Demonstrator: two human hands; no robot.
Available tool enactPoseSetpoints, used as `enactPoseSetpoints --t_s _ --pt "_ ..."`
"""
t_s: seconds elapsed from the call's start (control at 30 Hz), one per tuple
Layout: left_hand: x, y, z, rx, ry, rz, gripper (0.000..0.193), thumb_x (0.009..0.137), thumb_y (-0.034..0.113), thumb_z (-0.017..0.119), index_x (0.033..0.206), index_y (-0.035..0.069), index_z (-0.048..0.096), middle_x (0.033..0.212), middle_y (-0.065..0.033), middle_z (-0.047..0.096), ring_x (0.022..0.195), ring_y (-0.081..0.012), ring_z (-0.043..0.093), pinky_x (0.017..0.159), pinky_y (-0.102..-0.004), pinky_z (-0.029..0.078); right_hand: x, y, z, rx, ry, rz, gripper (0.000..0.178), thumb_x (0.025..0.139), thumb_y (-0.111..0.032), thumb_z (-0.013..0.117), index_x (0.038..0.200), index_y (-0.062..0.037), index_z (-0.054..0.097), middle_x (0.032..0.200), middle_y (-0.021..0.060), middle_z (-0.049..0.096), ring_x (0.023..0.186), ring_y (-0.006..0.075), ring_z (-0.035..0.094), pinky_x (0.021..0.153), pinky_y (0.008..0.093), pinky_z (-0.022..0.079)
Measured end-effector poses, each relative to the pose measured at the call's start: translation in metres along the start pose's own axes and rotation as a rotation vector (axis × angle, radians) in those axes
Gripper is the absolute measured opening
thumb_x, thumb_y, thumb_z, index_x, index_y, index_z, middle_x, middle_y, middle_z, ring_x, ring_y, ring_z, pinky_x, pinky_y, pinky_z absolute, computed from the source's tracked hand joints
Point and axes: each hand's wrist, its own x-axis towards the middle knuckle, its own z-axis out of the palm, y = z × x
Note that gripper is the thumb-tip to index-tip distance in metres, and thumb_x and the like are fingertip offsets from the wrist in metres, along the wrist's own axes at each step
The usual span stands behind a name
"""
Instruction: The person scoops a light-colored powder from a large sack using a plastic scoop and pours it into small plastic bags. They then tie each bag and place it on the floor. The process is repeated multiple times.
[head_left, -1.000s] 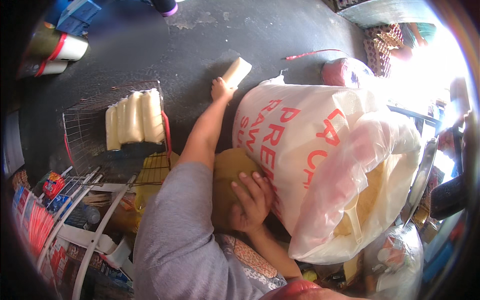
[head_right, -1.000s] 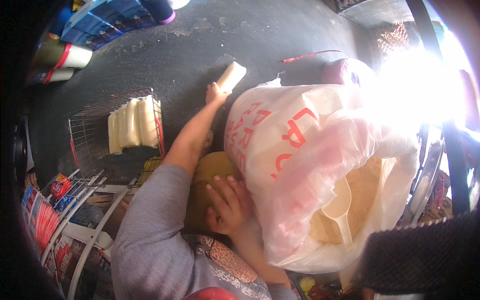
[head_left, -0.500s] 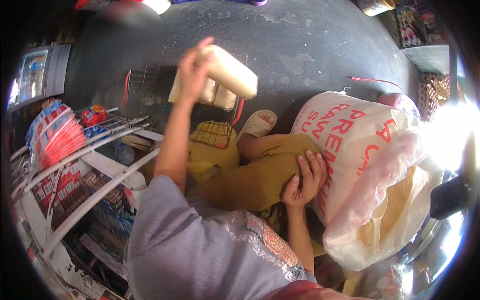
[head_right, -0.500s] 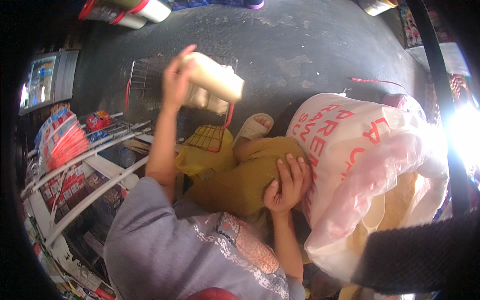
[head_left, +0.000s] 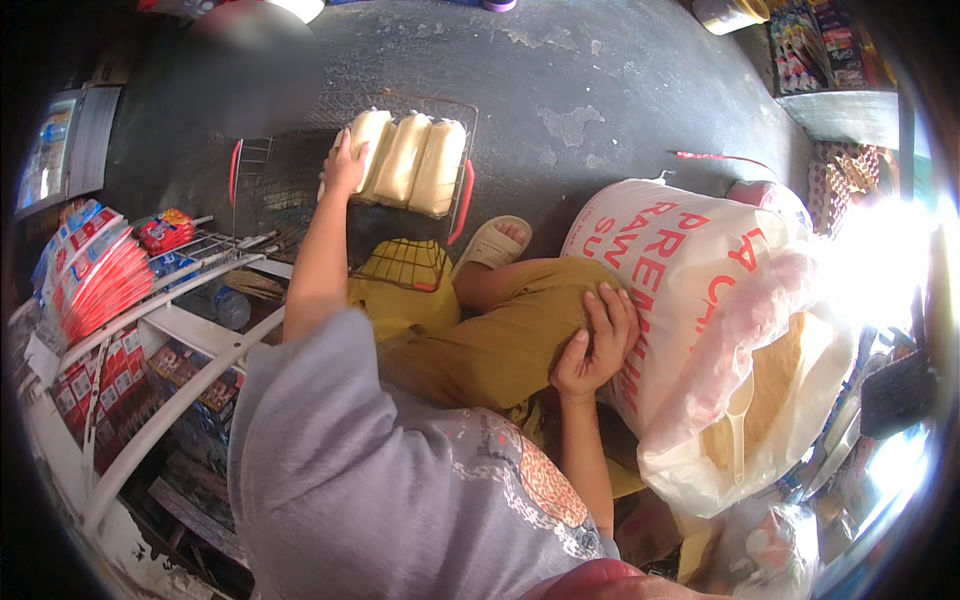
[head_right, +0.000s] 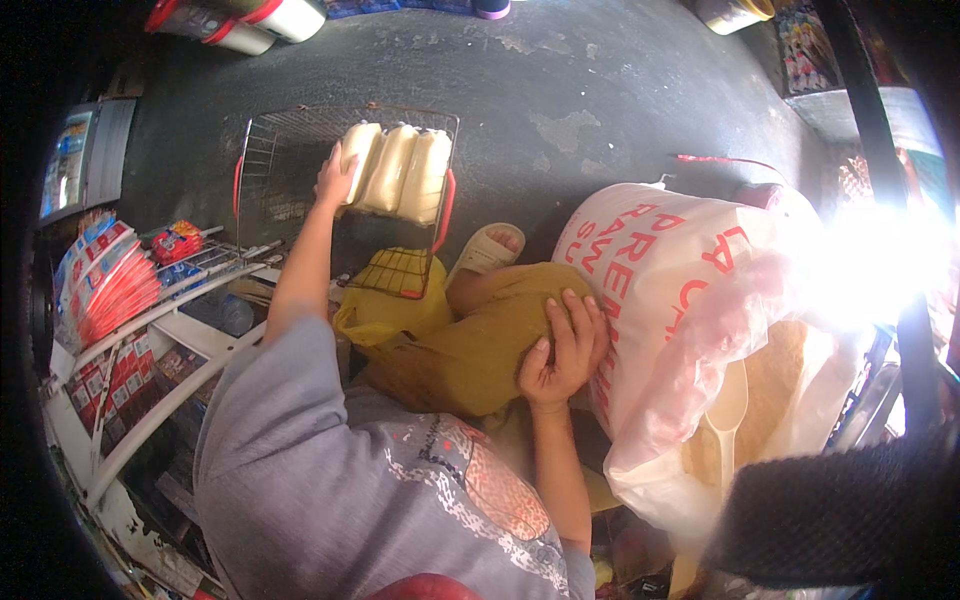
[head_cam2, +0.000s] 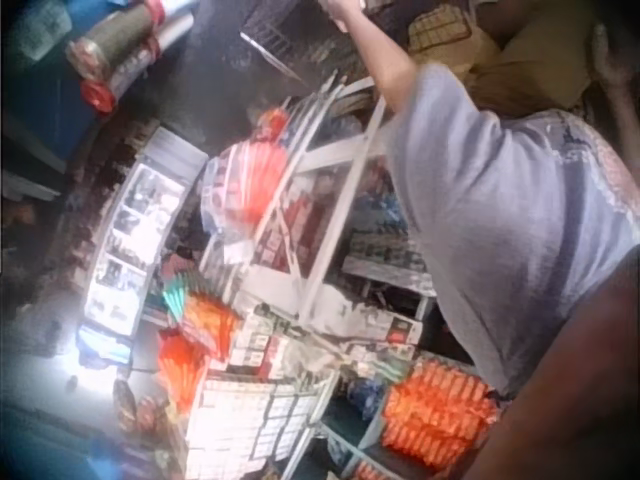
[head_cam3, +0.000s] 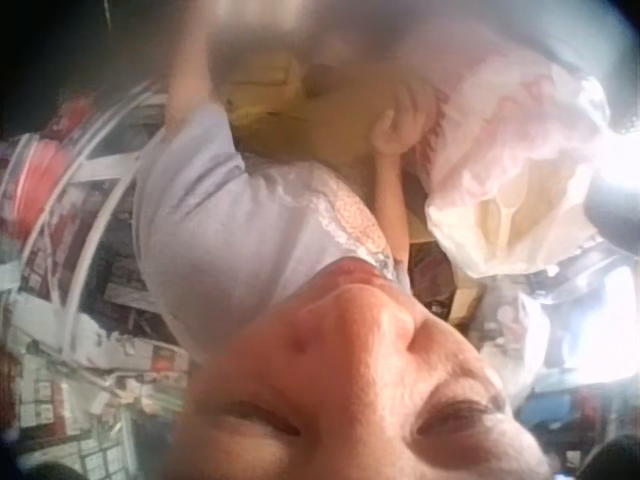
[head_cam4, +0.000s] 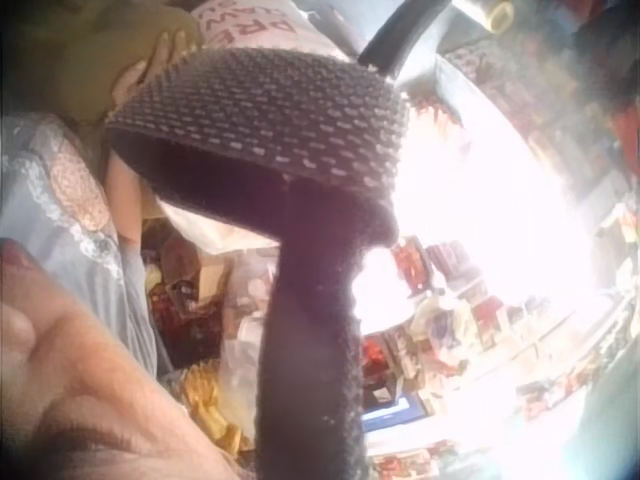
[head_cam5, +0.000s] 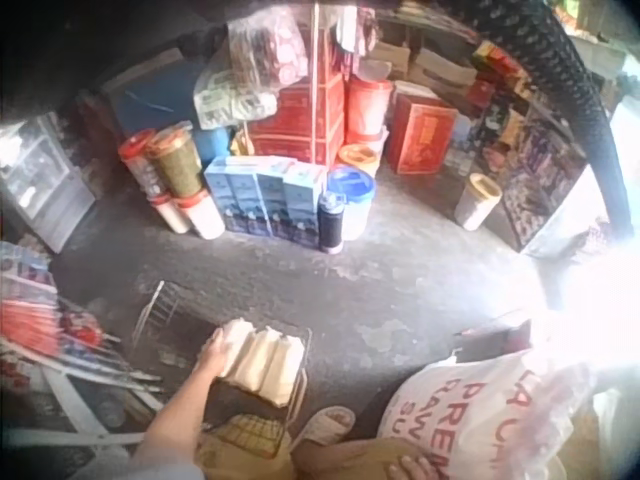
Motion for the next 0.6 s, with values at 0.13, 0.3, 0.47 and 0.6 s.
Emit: enactPoseSetpoints --t_s 0.13,0.3,0.47,0.6 --pt "-0.063 0.024 0.000 0.165 0.176 0.241 0.062 0.092 0.037 0.051 0.146 0.031 0.021 0.131 -0.0160 0.041 0.120 -0.0367 0.040 0.099 -0.0546 0.030 -0.001 0.000 0.002 0.014 0.017 -0.003 0.038 0.082 -0.023 0.045 0.105 -0.0011 0.065 0.117 0.0149 0.059 0.116 0.0352 0.048 0.101 0.0458 0.033" --pt "-0.045 0.023 0.000 0.256 0.004 0.142 0.061 0.093 0.055 0.032 0.147 0.035 0.012 0.148 -0.0174 0.022 0.133 -0.0379 0.027 0.105 -0.0561 0.022 0.000 0.008 0.005 0.079 0.052 -0.064 0.038 0.081 -0.023 0.046 0.106 -0.0010 0.064 0.117 0.0150 0.059 0.114 0.0364 0.048 0.100 0.0465 0.034" --pt "-0.015 0.036 0.029 0.022 -0.099 -0.114 0.072 0.091 0.064 0.027 0.147 0.020 0.020 0.150 -0.0181 0.022 0.137 -0.0353 0.023 0.111 -0.0496 0.019 0.001 0.005 -0.001 0.089 0.032 -0.106 0.033 0.079 -0.017 0.048 0.104 -0.0019 0.064 0.114 0.0150 0.059 0.112 0.0358 0.049 0.100 0.0462 0.033" --pt "-0.147 0.140 -0.016 -0.851 -0.201 0.314 0.041 0.096 0.039 0.035 0.109 0.006 0.056 0.099 -0.0108 0.056 0.090 -0.0213 0.055 0.077 -0.0373 0.046 0.018 -0.009 -0.011 0.106 -0.174 0.052 0.026 0.086 -0.016 0.050 0.103 -0.0009 0.063 0.111 0.0167 0.059 0.108 0.0311 0.052 0.098 0.0428 0.035"
